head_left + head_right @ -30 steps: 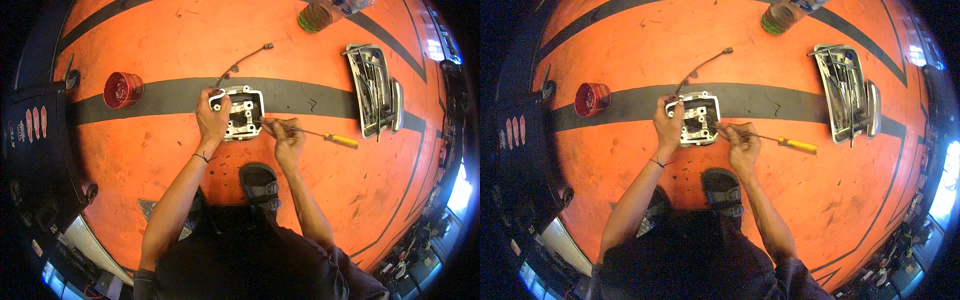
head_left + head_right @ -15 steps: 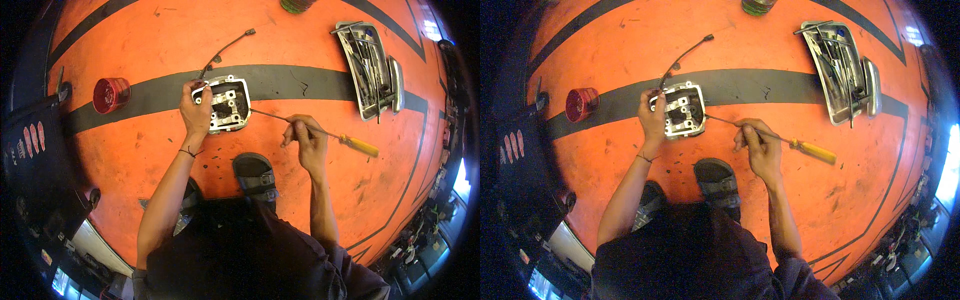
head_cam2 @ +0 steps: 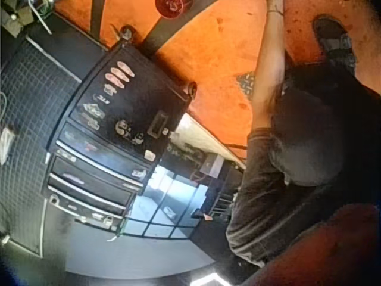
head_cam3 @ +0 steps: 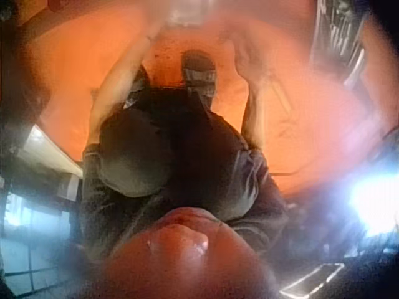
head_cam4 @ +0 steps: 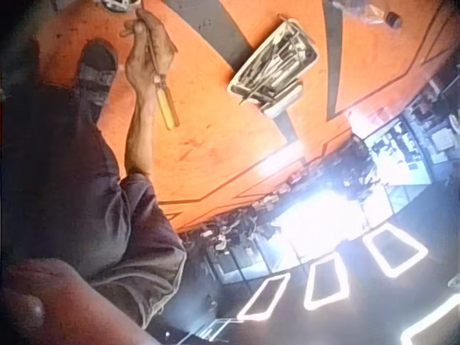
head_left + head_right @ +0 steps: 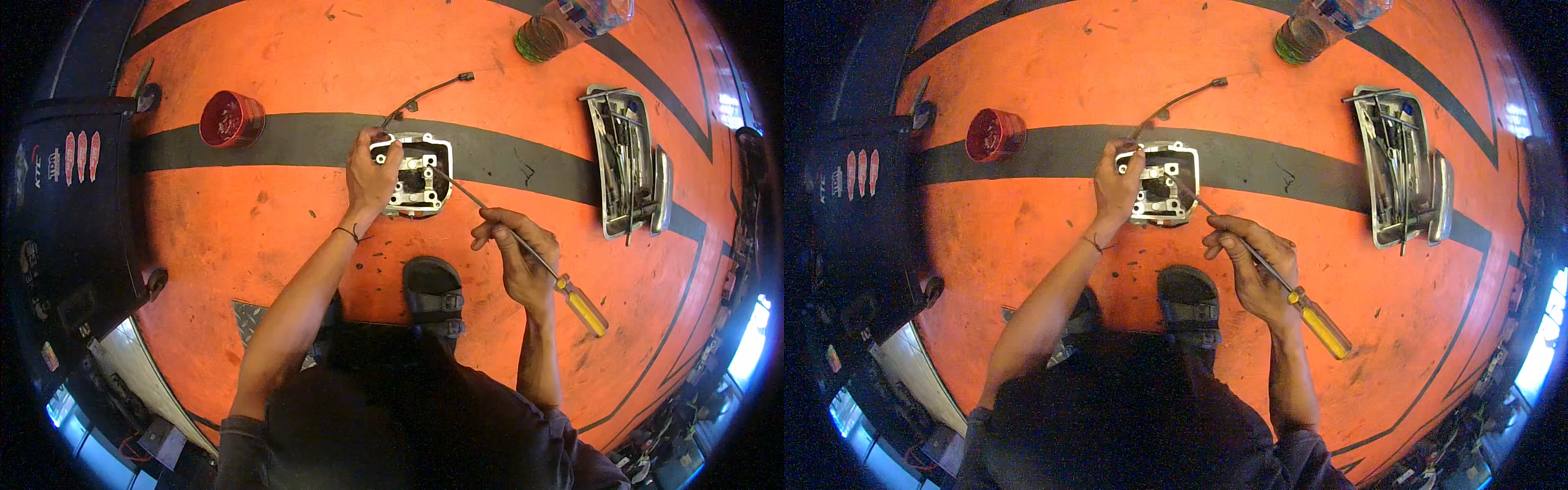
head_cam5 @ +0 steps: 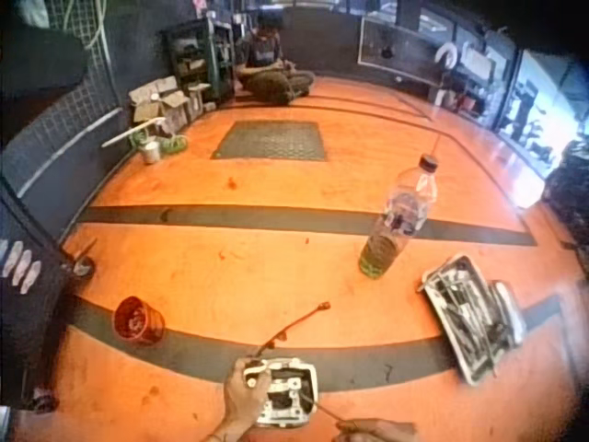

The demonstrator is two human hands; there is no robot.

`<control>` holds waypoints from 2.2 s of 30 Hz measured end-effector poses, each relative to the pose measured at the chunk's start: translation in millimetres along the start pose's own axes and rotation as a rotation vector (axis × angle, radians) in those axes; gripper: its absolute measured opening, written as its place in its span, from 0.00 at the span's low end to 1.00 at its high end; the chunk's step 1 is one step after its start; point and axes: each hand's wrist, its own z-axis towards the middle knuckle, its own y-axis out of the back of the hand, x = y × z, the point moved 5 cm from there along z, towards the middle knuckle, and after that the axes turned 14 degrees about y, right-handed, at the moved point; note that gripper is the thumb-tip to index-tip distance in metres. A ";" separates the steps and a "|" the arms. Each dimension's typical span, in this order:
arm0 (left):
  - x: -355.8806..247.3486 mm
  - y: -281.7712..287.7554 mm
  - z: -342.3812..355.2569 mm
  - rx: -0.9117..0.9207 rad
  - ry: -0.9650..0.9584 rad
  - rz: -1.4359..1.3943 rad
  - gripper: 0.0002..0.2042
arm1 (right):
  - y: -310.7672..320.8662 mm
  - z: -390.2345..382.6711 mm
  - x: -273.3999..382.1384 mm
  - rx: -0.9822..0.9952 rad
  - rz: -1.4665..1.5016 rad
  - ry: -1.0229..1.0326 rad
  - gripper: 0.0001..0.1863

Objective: The person cleans a metallic mechanical part with a green air nozzle, then uses a screwdriver and wrench to adjust internal components. They retrieve a small part from a drawer and continue manipulating the assembly on an orange workshop floor.

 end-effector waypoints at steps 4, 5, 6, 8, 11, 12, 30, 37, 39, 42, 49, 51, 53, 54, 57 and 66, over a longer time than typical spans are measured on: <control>-1.9 1.5 -2.4 -0.007 0.020 -0.018 0.17 | -10.4 7.8 2.8 -0.034 -0.143 0.020 0.08; -2.2 0.0 -2.8 -0.005 0.018 -0.022 0.17 | -12.6 10.3 -1.9 -0.084 -0.131 0.035 0.08; -2.1 0.1 -2.4 -0.003 0.017 -0.026 0.17 | -15.6 12.2 -10.4 -0.133 -0.119 0.051 0.08; 0.0 0.0 -0.7 -0.020 0.000 -0.017 0.16 | -19.5 13.3 -17.2 -0.133 -0.249 0.085 0.06; 0.5 -1.0 -1.6 -0.008 -0.001 -0.050 0.16 | -33.1 10.1 -19.2 -0.129 -0.324 0.147 0.05; 1.6 -1.7 -0.6 -0.004 0.035 -0.027 0.16 | -37.2 11.3 -24.6 -0.111 -0.311 0.149 0.04; -3.4 -2.4 -3.1 0.027 0.039 -0.039 0.16 | -47.6 23.8 -66.6 -0.067 -0.278 0.215 0.07; -4.3 1.6 -2.7 0.012 -0.004 -0.017 0.15 | -48.9 25.3 -64.8 -0.009 -0.236 0.208 0.05; -2.2 1.3 -2.9 -0.004 0.003 0.026 0.14 | -52.2 25.5 -62.3 0.018 -0.158 0.129 0.05; 0.4 -2.4 -1.8 0.000 0.039 -0.035 0.14 | -47.1 18.9 -81.6 0.100 -0.450 0.213 0.06; -6.1 -0.6 -2.9 -0.012 -0.017 -0.006 0.14 | -46.2 32.0 -61.4 0.081 -0.254 0.317 0.08; -6.9 -0.6 -3.5 -0.001 -0.020 -0.022 0.14 | -45.2 34.9 -56.8 0.056 -0.189 0.306 0.08; -4.8 0.1 -4.7 -0.005 0.003 -0.011 0.14 | -49.5 29.6 -58.3 0.096 -0.103 0.132 0.10; -2.2 -0.3 -3.8 -0.012 -0.010 -0.011 0.14 | -48.0 28.6 -62.4 0.158 -0.273 0.245 0.11; -1.0 0.2 -2.4 -0.004 0.004 -0.019 0.14 | -51.4 27.0 -59.9 0.212 -0.333 0.429 0.13; -1.7 -0.6 -3.4 -0.008 0.024 -0.010 0.16 | -54.4 25.8 -58.0 0.126 -0.134 0.159 0.09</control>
